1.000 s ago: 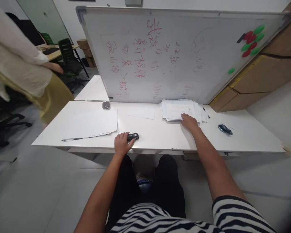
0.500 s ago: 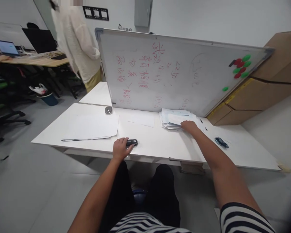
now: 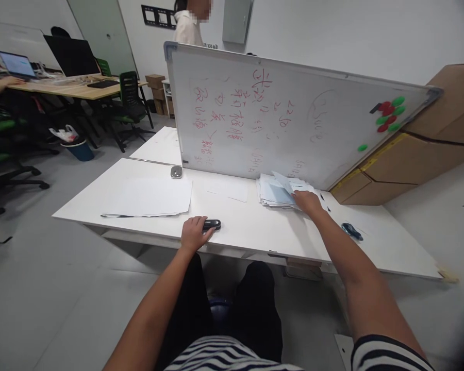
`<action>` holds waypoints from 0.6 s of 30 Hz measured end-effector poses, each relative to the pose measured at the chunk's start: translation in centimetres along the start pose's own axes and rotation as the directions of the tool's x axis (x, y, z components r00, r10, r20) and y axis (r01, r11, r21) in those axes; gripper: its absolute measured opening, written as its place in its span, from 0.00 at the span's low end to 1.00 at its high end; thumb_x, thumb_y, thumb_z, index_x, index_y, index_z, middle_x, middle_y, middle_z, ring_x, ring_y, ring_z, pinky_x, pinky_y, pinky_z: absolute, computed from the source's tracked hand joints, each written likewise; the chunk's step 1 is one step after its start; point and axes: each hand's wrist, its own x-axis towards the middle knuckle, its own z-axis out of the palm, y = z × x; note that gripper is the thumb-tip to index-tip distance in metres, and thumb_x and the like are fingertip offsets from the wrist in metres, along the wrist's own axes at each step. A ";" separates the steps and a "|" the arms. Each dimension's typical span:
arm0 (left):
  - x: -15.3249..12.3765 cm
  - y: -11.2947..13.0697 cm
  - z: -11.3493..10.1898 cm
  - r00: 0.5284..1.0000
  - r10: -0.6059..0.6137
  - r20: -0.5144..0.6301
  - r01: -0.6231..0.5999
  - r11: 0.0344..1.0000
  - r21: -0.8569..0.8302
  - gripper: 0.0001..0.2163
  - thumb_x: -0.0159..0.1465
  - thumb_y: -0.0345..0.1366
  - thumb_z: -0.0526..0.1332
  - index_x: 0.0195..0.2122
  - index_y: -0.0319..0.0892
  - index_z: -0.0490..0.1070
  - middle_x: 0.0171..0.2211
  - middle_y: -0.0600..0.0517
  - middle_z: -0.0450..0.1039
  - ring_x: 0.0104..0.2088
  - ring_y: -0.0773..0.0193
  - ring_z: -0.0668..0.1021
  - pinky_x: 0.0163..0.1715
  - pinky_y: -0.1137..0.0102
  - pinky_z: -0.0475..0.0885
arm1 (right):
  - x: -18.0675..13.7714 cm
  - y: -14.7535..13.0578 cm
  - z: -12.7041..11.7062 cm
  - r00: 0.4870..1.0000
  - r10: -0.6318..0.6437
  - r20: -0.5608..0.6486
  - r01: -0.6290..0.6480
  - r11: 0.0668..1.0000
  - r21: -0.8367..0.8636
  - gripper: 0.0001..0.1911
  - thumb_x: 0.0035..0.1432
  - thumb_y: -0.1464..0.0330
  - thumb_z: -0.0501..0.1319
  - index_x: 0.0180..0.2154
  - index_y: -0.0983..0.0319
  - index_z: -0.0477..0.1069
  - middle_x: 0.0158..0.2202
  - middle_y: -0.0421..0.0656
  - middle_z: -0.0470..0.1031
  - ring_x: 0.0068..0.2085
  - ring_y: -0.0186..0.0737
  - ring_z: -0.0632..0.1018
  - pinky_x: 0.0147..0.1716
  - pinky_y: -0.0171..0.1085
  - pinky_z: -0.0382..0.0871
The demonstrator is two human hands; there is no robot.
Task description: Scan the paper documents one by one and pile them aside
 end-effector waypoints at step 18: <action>0.5 0.1 0.1 1.000 -0.006 0.011 0.006 1.000 -0.003 0.24 0.61 0.52 0.55 0.51 0.40 0.68 0.43 0.41 0.72 0.46 0.48 0.71 0.46 0.59 0.62 | -14.6 -7.4 9.2 0.825 0.472 0.312 -0.142 -0.361 0.922 0.15 0.45 0.65 0.68 0.36 0.66 0.75 0.34 0.46 0.80 0.36 0.44 0.79 0.36 0.44 0.76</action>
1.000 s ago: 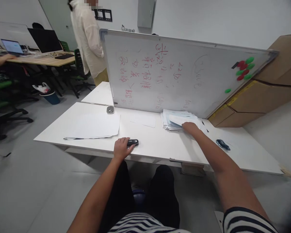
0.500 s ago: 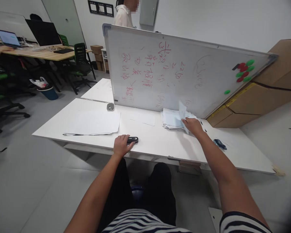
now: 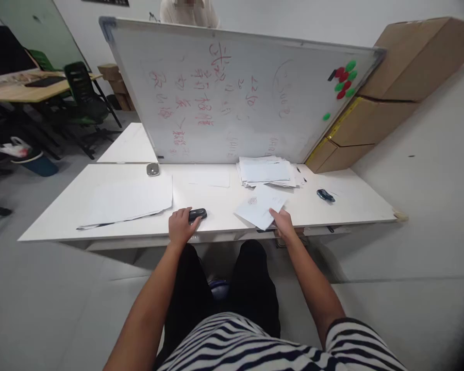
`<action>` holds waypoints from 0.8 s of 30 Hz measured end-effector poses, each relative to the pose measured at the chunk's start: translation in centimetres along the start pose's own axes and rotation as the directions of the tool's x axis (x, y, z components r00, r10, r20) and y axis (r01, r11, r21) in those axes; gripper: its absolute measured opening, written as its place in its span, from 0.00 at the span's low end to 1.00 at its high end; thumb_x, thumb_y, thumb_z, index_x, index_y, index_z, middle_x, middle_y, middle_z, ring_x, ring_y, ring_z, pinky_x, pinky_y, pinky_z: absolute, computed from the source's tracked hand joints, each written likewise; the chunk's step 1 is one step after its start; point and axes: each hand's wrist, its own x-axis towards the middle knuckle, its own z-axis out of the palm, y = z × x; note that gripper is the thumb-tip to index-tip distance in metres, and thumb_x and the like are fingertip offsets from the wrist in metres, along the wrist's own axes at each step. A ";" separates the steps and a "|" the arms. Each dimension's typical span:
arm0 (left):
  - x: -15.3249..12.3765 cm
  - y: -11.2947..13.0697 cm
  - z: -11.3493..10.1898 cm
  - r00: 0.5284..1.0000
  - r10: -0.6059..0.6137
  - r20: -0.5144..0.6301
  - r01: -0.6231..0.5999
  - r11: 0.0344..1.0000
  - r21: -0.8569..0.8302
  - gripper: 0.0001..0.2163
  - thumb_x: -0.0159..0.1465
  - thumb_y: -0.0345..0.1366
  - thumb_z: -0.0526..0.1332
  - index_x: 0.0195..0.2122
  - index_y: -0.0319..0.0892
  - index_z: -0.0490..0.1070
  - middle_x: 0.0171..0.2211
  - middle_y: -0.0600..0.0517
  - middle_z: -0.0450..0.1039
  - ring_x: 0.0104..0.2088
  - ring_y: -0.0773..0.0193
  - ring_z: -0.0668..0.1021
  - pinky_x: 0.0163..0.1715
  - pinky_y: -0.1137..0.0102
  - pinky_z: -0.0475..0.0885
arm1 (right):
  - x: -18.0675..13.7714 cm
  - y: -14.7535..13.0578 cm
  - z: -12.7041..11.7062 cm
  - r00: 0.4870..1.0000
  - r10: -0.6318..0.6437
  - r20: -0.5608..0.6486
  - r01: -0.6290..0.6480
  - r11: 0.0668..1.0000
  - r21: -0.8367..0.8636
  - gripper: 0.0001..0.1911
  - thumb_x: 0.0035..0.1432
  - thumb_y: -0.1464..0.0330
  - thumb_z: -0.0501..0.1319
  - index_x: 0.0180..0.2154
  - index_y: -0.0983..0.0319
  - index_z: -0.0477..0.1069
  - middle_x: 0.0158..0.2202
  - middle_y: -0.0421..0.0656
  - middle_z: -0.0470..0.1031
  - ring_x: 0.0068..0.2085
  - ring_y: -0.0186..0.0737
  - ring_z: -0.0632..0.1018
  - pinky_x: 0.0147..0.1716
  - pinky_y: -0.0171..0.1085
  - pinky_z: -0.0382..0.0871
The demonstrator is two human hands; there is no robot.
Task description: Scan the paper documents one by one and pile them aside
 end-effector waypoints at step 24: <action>21.8 25.6 13.6 0.706 0.445 0.551 -0.494 0.867 -0.067 0.18 0.66 0.42 0.53 0.55 0.43 0.61 0.61 0.41 0.59 0.57 0.51 0.67 0.46 0.60 0.68 | 4.9 0.9 2.0 0.719 -0.177 -0.672 0.045 0.977 -0.209 0.25 0.62 0.60 0.42 0.53 0.67 0.59 0.42 0.59 0.76 0.44 0.57 0.77 0.38 0.46 0.66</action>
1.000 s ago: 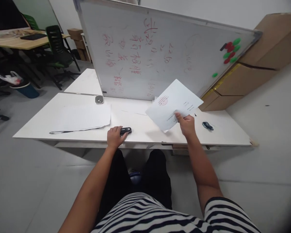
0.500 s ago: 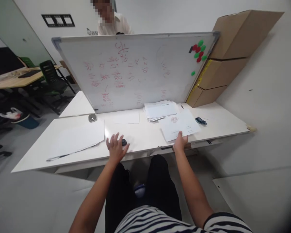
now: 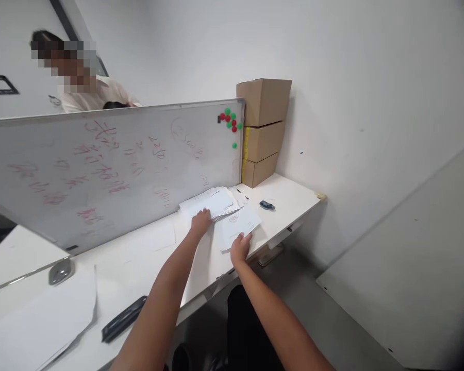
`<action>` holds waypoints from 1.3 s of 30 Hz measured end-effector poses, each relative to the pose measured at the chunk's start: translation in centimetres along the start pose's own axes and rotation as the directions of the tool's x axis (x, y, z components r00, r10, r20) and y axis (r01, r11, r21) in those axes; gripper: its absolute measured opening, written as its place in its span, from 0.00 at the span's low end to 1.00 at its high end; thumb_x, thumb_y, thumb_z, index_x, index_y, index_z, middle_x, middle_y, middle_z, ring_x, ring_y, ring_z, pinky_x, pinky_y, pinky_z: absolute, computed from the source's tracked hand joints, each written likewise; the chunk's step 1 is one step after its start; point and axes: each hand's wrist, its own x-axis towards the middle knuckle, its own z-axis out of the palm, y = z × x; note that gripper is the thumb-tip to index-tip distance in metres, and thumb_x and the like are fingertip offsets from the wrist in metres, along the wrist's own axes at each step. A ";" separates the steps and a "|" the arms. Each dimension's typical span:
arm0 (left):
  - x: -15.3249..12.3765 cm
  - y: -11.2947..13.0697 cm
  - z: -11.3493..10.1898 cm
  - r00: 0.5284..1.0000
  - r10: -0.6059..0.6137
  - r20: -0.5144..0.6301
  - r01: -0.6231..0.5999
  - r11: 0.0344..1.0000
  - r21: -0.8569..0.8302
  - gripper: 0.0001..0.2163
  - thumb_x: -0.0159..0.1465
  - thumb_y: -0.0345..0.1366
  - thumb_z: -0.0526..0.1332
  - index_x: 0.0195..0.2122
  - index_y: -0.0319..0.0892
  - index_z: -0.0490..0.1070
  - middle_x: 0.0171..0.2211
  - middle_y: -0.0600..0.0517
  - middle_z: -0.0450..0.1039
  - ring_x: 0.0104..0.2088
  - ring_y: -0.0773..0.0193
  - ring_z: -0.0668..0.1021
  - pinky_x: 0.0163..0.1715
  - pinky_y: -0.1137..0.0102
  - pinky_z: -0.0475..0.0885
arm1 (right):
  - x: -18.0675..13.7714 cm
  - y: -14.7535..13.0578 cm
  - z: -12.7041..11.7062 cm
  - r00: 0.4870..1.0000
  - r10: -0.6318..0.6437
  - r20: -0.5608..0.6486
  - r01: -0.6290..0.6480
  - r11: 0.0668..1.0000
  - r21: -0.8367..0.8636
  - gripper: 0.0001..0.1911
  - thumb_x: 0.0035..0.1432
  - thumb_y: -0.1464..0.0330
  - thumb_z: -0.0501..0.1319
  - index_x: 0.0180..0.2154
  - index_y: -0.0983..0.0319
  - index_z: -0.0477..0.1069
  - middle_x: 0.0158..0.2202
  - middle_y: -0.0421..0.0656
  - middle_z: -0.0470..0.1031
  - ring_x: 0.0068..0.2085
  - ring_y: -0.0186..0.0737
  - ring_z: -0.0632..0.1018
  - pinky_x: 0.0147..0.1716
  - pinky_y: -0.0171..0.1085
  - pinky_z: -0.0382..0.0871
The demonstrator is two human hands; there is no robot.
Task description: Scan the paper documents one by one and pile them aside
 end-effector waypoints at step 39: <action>-5.5 9.7 -0.8 0.998 0.008 -0.059 -0.008 1.000 -0.009 0.14 0.68 0.36 0.46 0.45 0.35 0.67 0.43 0.38 0.72 0.40 0.53 0.78 0.37 0.63 0.70 | 0.0 0.6 -0.6 0.998 -0.015 0.062 0.007 0.991 0.133 0.27 0.62 0.56 0.41 0.54 0.66 0.60 0.45 0.57 0.74 0.47 0.53 0.76 0.41 0.44 0.66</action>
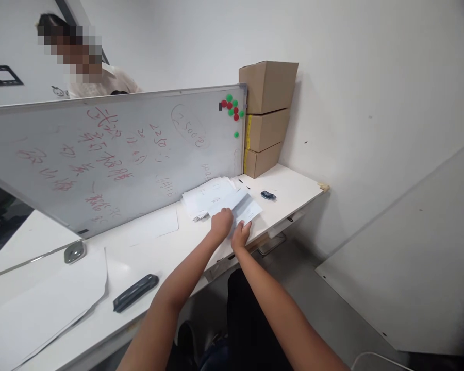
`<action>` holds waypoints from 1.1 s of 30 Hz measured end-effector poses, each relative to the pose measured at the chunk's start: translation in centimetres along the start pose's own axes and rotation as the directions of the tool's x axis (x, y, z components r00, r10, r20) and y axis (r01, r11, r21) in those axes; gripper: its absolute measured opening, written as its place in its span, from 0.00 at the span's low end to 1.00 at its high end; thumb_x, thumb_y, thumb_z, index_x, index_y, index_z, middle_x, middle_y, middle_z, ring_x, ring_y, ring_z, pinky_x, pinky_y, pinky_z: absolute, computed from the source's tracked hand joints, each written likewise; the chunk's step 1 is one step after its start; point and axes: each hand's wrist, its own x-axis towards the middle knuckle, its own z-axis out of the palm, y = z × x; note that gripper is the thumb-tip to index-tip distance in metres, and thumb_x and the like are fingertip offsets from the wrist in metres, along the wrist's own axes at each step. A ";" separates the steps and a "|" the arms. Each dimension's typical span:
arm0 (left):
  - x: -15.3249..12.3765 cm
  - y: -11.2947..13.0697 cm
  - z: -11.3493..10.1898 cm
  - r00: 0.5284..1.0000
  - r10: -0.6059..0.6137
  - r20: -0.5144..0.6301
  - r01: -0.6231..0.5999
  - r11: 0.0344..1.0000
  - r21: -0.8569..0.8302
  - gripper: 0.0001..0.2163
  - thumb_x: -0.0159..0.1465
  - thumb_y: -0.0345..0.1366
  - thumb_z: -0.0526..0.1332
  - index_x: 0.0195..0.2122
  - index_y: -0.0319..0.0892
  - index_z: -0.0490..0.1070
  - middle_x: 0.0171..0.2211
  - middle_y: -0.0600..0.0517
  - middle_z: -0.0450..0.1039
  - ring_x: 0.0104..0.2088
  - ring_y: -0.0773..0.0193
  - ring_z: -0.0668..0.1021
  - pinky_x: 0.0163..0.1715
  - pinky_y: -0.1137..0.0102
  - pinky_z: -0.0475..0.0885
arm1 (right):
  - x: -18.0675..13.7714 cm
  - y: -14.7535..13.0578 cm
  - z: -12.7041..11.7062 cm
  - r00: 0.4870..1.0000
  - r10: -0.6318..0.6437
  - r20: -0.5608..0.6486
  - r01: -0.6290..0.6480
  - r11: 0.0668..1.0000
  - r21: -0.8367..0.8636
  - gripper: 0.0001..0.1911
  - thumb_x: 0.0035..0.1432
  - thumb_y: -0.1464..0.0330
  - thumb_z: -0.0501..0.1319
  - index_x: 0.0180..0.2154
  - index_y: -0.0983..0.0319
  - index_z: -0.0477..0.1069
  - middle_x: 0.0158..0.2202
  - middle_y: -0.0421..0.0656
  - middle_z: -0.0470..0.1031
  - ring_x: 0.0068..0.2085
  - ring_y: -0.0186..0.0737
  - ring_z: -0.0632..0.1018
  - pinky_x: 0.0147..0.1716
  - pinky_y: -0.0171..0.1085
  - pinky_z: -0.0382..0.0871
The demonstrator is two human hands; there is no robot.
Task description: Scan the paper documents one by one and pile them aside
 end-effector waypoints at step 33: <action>-19.7 -8.6 -3.5 0.902 -0.361 -0.239 0.064 0.658 -0.750 0.37 0.58 0.48 0.62 0.65 0.48 0.46 0.65 0.42 0.52 0.64 0.53 0.59 0.58 0.57 0.63 | -5.2 -5.8 -6.7 0.703 -0.321 0.635 0.101 0.929 0.357 0.21 0.54 0.55 0.59 0.38 0.66 0.75 0.37 0.50 0.79 0.41 0.51 0.78 0.41 0.44 0.71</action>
